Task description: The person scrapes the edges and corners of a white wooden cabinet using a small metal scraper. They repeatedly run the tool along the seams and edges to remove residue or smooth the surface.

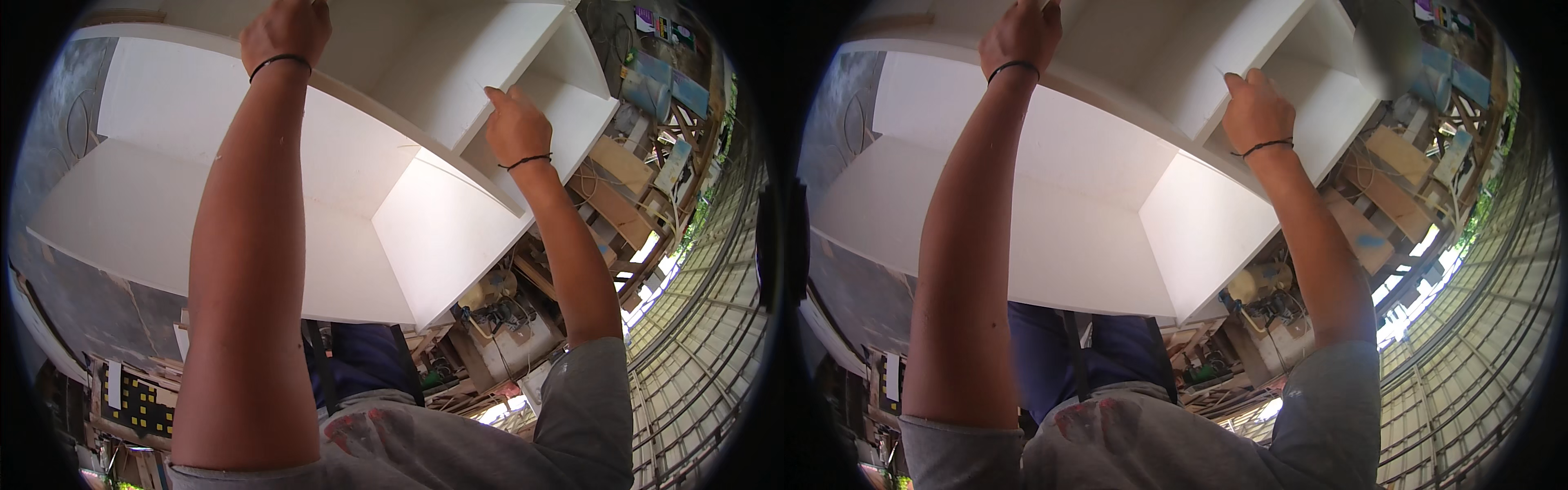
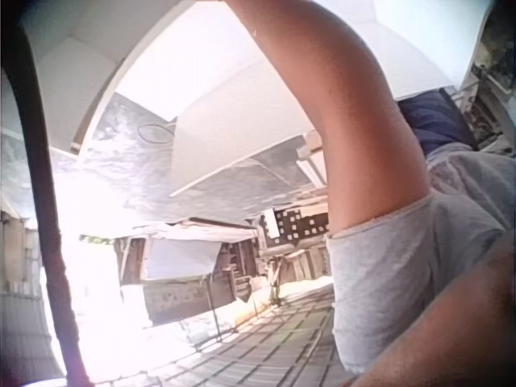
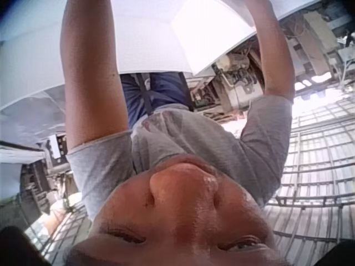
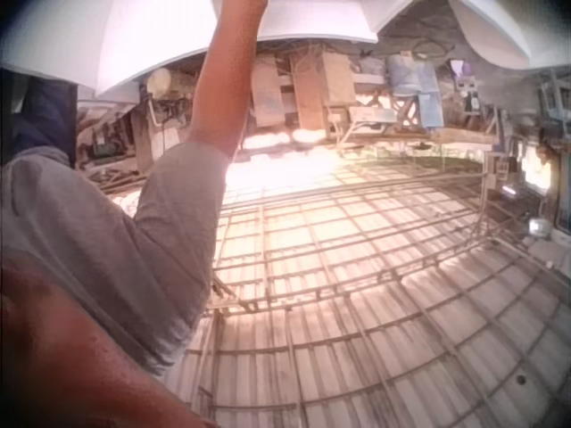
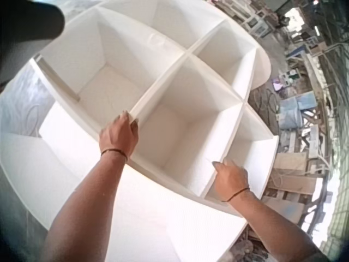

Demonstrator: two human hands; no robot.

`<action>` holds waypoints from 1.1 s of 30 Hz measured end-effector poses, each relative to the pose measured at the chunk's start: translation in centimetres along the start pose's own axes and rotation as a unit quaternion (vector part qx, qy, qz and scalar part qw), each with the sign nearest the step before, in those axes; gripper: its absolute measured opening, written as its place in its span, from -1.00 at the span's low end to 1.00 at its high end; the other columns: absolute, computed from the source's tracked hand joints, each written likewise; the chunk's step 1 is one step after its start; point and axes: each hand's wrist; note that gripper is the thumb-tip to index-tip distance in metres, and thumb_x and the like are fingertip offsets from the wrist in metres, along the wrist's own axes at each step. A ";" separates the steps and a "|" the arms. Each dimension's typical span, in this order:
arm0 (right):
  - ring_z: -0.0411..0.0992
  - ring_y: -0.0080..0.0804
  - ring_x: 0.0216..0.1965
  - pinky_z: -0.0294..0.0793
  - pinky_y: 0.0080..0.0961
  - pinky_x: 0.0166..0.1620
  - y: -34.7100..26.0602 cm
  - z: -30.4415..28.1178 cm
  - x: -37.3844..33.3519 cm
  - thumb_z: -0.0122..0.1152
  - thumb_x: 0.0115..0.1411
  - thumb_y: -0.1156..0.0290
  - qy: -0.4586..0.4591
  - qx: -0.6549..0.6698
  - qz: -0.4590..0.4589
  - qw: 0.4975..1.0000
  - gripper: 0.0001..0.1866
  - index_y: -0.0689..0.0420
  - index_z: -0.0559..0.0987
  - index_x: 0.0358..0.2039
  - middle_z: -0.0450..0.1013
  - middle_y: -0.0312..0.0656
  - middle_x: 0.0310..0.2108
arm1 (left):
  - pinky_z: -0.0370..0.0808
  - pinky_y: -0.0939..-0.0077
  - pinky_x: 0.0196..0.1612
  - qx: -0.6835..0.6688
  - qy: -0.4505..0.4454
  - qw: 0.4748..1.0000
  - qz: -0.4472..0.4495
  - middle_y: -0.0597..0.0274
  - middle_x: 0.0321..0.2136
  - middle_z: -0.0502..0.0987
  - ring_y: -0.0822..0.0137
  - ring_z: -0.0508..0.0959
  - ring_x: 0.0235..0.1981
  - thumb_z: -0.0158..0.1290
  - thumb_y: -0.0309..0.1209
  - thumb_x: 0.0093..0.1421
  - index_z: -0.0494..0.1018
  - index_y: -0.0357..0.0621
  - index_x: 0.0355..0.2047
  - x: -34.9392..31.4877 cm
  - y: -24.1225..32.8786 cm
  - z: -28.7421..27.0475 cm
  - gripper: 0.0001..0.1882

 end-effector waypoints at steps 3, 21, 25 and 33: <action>0.44 -0.15 -0.36 0.49 -0.17 -0.20 -1.6 1.6 -1.6 0.11 0.04 0.49 0.016 -0.074 -0.065 0.995 -0.77 0.11 0.61 -0.26 0.43 -0.13 -0.35 | 0.50 0.11 -0.17 -0.008 -0.005 1.000 0.002 0.01 -0.30 0.56 0.00 0.58 -0.26 -0.10 -0.19 0.28 0.37 -0.17 -0.22 0.0 0.2 -0.2 -0.71; 0.48 -0.17 -0.35 0.50 -0.29 -0.25 -2.0 1.6 -3.1 0.08 0.02 0.58 -0.079 0.305 0.127 0.941 -0.67 0.13 0.60 -0.16 0.46 -0.06 -0.40 | 0.49 0.09 -0.18 -0.012 -0.013 1.000 -0.007 -0.01 -0.30 0.56 -0.02 0.57 -0.25 -0.10 -0.17 0.27 0.37 -0.14 -0.24 0.4 -0.2 0.2 -0.72; 0.45 -0.17 -0.35 0.49 -0.24 -0.28 -0.7 2.2 -3.2 0.07 0.03 0.57 0.069 0.039 -0.046 0.996 -0.64 0.08 0.59 -0.12 0.40 -0.13 -0.39 | 0.49 0.09 -0.16 -0.004 -0.003 1.000 0.003 -0.02 -0.29 0.56 -0.01 0.57 -0.24 -0.09 -0.17 0.27 0.37 -0.16 -0.23 0.1 0.0 0.0 -0.70; 0.49 -0.11 -0.30 0.51 -0.27 -0.18 1.5 1.0 -0.1 0.02 0.08 0.50 -0.038 0.239 0.077 0.967 -0.64 0.01 0.58 -0.09 0.47 -0.12 -0.30 | 0.48 0.14 -0.12 0.029 -0.020 0.999 -0.019 0.10 -0.22 0.57 0.03 0.57 -0.18 -0.17 -0.04 0.29 0.38 -0.07 -0.18 0.3 -0.3 0.1 -0.62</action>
Point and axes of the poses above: each hand's wrist, its own x-axis towards the middle knuckle, its own z-axis out of the palm, y = z × x
